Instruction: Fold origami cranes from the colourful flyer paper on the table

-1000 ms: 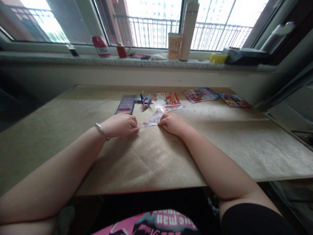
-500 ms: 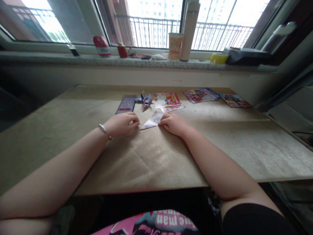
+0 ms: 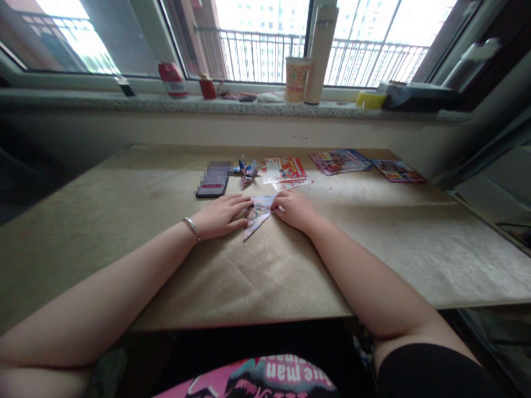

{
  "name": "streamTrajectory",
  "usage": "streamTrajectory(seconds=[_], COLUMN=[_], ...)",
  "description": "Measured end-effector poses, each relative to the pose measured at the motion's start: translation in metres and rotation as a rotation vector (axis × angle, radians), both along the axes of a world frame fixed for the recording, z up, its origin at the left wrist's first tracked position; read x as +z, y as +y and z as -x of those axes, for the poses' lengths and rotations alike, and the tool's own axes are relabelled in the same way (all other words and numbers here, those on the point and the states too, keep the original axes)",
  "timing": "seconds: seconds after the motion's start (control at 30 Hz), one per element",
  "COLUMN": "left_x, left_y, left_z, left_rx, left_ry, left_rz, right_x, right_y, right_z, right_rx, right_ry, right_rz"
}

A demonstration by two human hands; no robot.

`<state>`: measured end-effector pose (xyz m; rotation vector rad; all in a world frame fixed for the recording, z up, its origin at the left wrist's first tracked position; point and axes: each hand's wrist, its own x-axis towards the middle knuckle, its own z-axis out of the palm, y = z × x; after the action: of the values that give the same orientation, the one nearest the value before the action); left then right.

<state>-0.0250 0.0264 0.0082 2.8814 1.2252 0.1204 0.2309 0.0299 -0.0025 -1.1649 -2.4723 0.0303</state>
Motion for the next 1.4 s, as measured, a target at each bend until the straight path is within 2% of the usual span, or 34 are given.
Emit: streamTrajectory(seconds=[0.1,0.23,0.47,0.57,0.67,0.8,0.87,1.0,1.1,1.27,1.4], left_x=[0.002,0.005,0.004,0.002,0.0,0.001,0.002,0.004,0.005,0.006,0.005], left_y=[-0.001,-0.003,0.0,0.001,0.002,0.003,0.002,0.0,-0.001,-0.002,-0.001], left_z=[0.0,-0.001,0.001,0.002,0.002,0.003,0.003,0.003,0.003,0.004,0.005], left_rx=[-0.01,-0.023,-0.073,-0.069,-0.065,-0.09,-0.088,-0.072,-0.077,-0.076,-0.11], left_ry=[-0.017,-0.053,-0.092,-0.115,-0.098,-0.064,-0.061,-0.066,-0.071,-0.066,-0.076], left_rz=[0.007,-0.014,-0.049,-0.041,-0.021,-0.011,-0.02,-0.034,-0.045,-0.027,-0.013], right_x=[0.002,0.006,0.009,0.008,0.007,0.006,0.006,0.007,0.006,0.006,0.011], right_y=[-0.003,-0.008,-0.016,-0.019,-0.022,-0.024,-0.025,-0.022,-0.016,-0.011,-0.013], right_z=[0.0,0.005,0.014,0.015,0.017,0.018,0.017,0.013,0.009,0.005,0.005], right_rx=[-0.139,-0.19,-0.116,-0.043,0.041,0.072,0.085,0.124,0.105,0.026,0.064], right_ry=[-0.048,-0.097,-0.061,-0.018,0.004,0.024,0.028,0.027,0.018,-0.032,-0.073], right_rz=[0.0,0.023,0.158,0.207,0.242,0.287,0.278,0.163,0.107,0.105,0.121])
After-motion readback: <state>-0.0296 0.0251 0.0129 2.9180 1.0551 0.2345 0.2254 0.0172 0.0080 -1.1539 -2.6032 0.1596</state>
